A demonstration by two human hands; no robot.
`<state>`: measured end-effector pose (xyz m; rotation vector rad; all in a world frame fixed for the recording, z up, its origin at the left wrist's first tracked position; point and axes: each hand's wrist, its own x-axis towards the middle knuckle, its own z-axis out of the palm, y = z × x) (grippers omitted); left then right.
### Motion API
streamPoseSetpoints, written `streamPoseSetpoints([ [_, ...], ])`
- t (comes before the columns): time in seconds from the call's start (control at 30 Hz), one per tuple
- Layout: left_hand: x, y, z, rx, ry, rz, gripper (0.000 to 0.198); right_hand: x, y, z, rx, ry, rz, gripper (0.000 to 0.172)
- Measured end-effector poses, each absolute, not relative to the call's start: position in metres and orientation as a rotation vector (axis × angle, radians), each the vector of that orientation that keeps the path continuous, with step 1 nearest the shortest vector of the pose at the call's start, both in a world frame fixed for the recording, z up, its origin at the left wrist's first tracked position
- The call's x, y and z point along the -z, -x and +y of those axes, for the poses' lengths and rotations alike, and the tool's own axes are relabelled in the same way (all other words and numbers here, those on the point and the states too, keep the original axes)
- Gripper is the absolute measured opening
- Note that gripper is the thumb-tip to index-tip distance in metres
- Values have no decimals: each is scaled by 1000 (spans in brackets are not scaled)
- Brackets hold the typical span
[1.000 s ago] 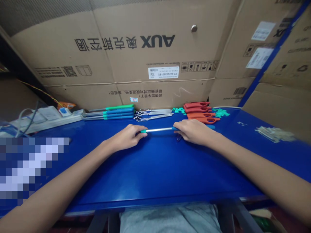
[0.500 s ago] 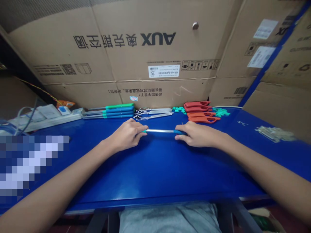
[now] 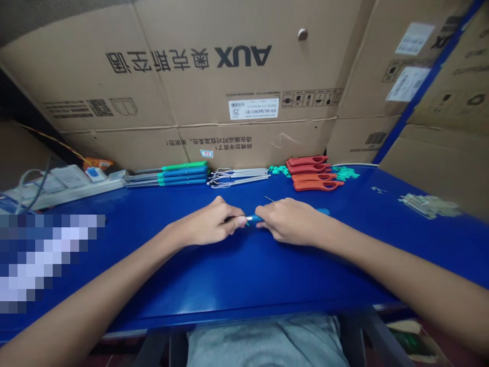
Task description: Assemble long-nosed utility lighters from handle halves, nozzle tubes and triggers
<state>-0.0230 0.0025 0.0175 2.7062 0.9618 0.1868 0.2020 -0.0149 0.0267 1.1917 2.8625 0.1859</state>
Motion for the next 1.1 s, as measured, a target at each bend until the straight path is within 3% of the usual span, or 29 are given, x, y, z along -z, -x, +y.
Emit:
streamPoseSetpoints([
  [0.17,-18,15,-2,-207,-2883,1010,32,-23,-194,-14,-173,-1204,2851,18],
  [0.37,-13,17,-2,-327,-2973,1133,25,-24,-205,-7,183,-1238,2995,14],
  [0.5,-12,19,-3,-360,-2956,1141,25,-24,-211,-5,393,-1279,3062,21],
  [0.6,-13,19,-2,-330,-3045,1129,29,-24,-214,-4,392,-1212,3103,12],
  [0.93,-13,15,-4,-346,-3254,1144,32,-27,-212,-6,417,-1136,3154,22],
  [1.1,-11,6,-10,-330,-3239,1094,30,-22,-207,-9,117,-1031,3199,22],
])
